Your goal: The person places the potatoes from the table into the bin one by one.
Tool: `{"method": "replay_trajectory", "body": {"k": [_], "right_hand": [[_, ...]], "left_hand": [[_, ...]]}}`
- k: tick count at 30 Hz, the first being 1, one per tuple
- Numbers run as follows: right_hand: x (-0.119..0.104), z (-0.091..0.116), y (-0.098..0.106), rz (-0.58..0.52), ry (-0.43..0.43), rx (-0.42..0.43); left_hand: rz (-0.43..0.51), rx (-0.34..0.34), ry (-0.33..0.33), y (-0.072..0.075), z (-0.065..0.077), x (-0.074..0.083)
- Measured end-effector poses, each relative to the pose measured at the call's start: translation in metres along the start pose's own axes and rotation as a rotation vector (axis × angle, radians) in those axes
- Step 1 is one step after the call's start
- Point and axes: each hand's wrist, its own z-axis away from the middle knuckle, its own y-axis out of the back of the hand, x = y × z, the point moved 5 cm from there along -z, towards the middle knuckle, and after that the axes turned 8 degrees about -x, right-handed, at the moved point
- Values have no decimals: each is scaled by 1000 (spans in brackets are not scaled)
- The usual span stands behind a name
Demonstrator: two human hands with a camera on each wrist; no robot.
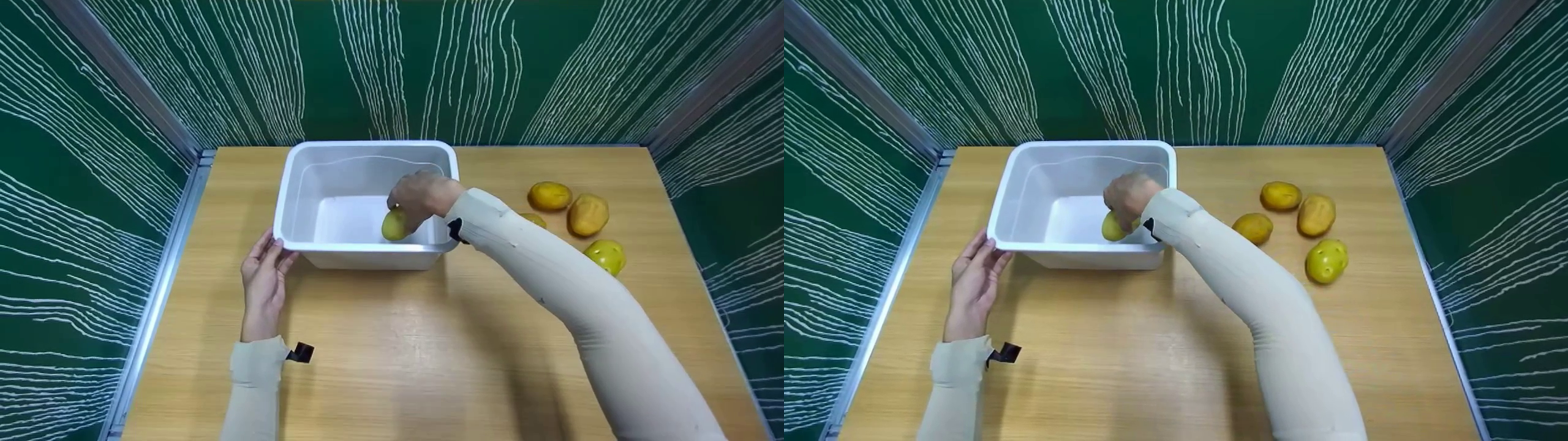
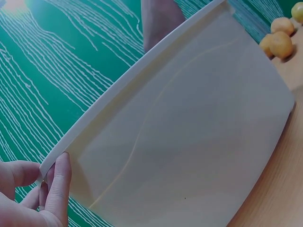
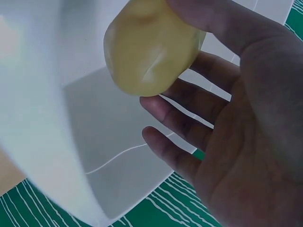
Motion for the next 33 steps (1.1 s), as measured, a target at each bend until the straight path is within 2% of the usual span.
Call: {"method": "replay_trajectory", "body": {"k": [9,27,33], "right_hand": [[-4,-7,4,33,23,-33],[-5,-23,0,2,-15,-111],[-6,-27,1,19,-9,-109]], "left_hand": [[-1,16,3,1,0,0],[-21,15,-8,-1,-1,-1],[-5,21,-22,-2,-1,-1]]}}
